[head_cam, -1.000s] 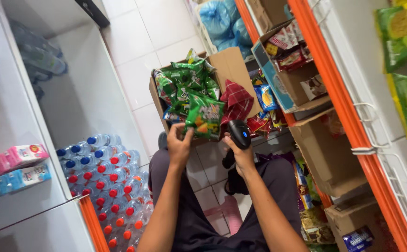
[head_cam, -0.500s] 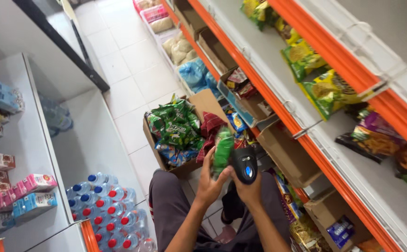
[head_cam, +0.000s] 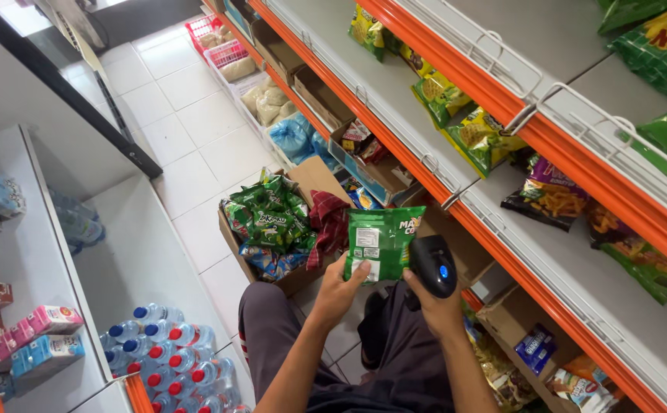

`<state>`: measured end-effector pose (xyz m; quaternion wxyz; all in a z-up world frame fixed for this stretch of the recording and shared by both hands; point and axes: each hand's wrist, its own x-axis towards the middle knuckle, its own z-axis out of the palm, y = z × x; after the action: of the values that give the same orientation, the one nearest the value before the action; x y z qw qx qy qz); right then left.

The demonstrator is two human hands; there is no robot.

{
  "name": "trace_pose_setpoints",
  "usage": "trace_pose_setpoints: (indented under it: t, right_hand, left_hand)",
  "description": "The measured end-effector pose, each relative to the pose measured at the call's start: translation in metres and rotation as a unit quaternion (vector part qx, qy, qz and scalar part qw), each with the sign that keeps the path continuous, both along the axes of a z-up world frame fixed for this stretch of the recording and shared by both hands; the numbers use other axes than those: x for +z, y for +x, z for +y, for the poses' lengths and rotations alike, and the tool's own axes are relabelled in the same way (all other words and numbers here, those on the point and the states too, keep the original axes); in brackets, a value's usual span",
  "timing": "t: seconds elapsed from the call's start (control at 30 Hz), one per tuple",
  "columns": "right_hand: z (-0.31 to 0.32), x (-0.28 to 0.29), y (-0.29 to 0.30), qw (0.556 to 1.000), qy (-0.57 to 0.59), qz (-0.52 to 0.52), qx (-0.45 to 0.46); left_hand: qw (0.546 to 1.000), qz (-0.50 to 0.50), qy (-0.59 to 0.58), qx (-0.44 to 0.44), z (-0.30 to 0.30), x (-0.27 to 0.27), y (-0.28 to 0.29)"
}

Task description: The person uses a handheld scanner to scan barcodes on various snack bags from a cardboard box and then places them back in the box or onto a store shelf.

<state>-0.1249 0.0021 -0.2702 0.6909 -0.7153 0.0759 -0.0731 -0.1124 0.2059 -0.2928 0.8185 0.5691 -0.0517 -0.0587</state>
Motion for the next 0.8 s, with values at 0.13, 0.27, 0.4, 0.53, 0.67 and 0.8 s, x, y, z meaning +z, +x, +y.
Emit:
trace_pose_setpoints:
  t: [0.13,0.27,0.4,0.53,0.67,0.8]
  right_hand:
    - [-0.002,0.017,-0.005,0.998,-0.055,-0.009,-0.038]
    - [-0.001,0.034,-0.01,0.997,-0.033,-0.023,-0.066]
    - [-0.006,0.05,-0.011,0.995,0.001,-0.09,-0.043]
    - [-0.006,0.056,-0.016,0.993,0.085,-0.067,-0.038]
    - [-0.002,0.063,-0.029,0.999,0.031,-0.011,-0.003]
    - [0.004,0.084,-0.036,0.996,-0.006,-0.04,0.076]
  left_hand:
    - [0.99,-0.094,0.064,0.085,-0.013,0.038,-0.008]
    - [0.931,-0.266,0.235,0.087,-0.005,0.075,-0.01]
    - [0.936,-0.233,0.263,0.03,-0.006,0.101,-0.001]
    - [0.94,-0.229,0.243,0.067,-0.008,0.104,0.002]
    - [0.93,-0.257,0.244,0.101,-0.01,0.099,0.009]
    - [0.925,-0.258,0.257,0.108,-0.014,0.094,0.015]
